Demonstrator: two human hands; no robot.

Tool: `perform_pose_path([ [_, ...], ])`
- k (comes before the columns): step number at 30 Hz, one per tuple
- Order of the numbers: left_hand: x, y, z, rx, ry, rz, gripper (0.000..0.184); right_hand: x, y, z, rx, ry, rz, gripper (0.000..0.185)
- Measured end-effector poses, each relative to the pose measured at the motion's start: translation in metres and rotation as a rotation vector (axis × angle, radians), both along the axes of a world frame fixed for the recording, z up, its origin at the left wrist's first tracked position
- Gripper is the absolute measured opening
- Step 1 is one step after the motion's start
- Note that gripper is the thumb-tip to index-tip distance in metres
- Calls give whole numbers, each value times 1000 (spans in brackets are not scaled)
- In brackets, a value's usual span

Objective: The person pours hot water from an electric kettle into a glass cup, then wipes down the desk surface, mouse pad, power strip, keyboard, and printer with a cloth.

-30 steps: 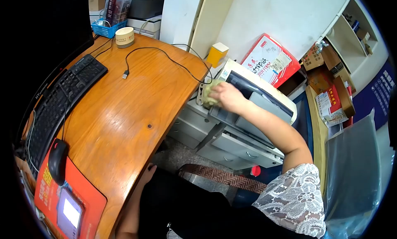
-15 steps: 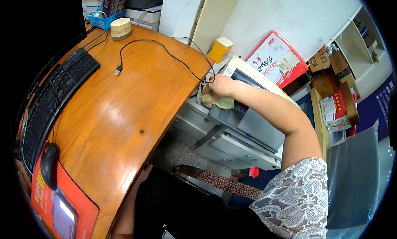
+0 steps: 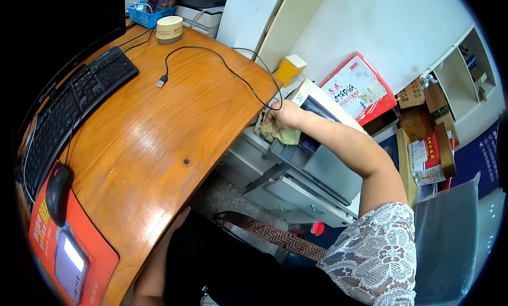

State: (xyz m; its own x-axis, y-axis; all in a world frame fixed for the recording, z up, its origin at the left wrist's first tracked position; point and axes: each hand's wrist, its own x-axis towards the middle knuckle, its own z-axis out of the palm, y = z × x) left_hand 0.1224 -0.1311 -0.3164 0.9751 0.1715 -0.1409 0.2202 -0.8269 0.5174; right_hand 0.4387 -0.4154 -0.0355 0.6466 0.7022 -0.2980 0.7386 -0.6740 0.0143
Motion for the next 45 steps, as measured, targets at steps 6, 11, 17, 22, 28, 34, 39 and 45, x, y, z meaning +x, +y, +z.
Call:
perform_pose_path([
  [6, -2, 8, -30, -157, 3, 60, 38, 0, 2, -5, 48, -45, -69, 34],
  [11, -2, 7, -25, -122, -22, 25, 38, 4, 6, -19, 24, -131, -152, 31],
  [17, -8, 15, -40, -124, -115, 30, 39, 1, 5, -26, 230, -79, -202, 26],
  [22, -5, 11, -45, -143, -95, 5, 39, -42, 0, -23, -48, -216, 81, 20],
  [28, -5, 12, -38, -47, -164, -3, 37, -47, 35, -40, -401, -381, 105, 18],
  [34, -9, 13, 29, -101, 3, 43, 31, -21, 9, -40, -168, -530, 54, 18],
  [39, 3, 2, 0, -263, 37, 74, 32, -15, -42, 17, 248, -742, -129, 21],
  [45, 5, 7, -61, -189, -43, 21, 34, 81, -119, 32, 657, -410, -580, 40],
])
